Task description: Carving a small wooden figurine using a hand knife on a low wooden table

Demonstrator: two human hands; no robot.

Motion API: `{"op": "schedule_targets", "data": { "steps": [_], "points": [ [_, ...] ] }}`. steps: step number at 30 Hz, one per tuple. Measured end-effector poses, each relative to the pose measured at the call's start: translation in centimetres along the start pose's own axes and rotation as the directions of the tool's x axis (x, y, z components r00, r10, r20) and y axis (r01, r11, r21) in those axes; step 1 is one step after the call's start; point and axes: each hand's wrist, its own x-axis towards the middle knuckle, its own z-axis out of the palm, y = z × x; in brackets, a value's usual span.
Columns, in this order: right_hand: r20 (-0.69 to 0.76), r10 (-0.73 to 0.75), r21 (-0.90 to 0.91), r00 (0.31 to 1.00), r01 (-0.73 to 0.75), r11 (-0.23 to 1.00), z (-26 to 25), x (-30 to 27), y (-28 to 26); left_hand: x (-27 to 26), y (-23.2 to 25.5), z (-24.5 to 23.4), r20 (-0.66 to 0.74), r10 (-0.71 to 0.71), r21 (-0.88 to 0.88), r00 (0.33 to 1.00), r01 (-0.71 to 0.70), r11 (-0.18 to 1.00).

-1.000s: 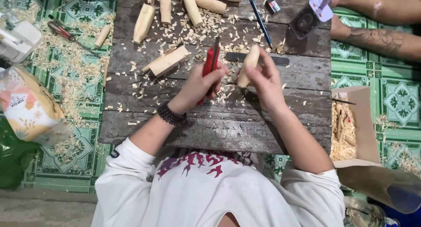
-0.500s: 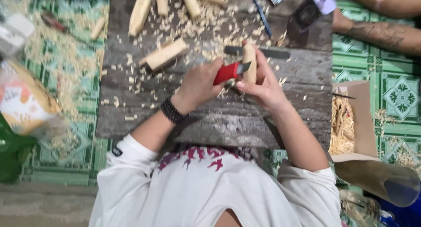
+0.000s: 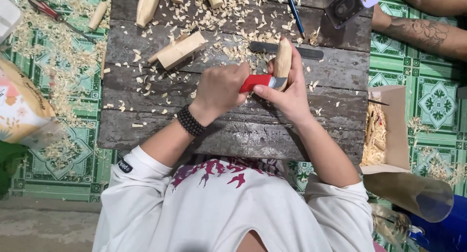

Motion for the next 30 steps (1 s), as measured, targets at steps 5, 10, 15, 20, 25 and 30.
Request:
{"op": "schedule_targets", "data": {
  "steps": [5, 10, 15, 20, 25, 30],
  "points": [
    [0.008, 0.011, 0.058, 1.000, -0.011, 0.998, -0.3, 0.1, 0.2, 0.0, 0.1, 0.4, -0.016, -0.001, -0.061, 1.000, 0.000, 0.998],
    [0.077, -0.028, -0.081, 0.997, 0.034, 0.996, 0.4, 0.5, -0.9, 0.6, 0.1, -0.2, -0.032, -0.027, -0.135, 0.999, 0.022, 0.991],
    [0.097, -0.015, 0.005, 0.995, 0.015, 1.000, 0.6, 0.1, -0.4, 0.4, -0.5, -1.4, 0.089, -0.032, -0.160, 0.995, 0.046, 0.986],
    [0.009, -0.027, 0.006, 1.000, 0.027, 1.000, 0.9, 0.4, 0.3, -0.1, -1.0, 0.7, 0.102, -0.076, -0.106, 0.992, 0.087, 0.991],
    [-0.043, -0.098, -0.062, 0.994, 0.096, 0.993, 1.0, 0.0, 0.5, -0.7, -1.2, 2.8, 0.125, -0.147, -0.057, 0.981, 0.155, 0.986],
    [-0.038, -0.178, -0.115, 0.983, 0.173, 0.978, 0.9, 0.2, 1.0, -0.2, -0.4, 2.0, 0.255, -0.203, -0.095, 0.945, 0.233, 0.968]
  ]
}}
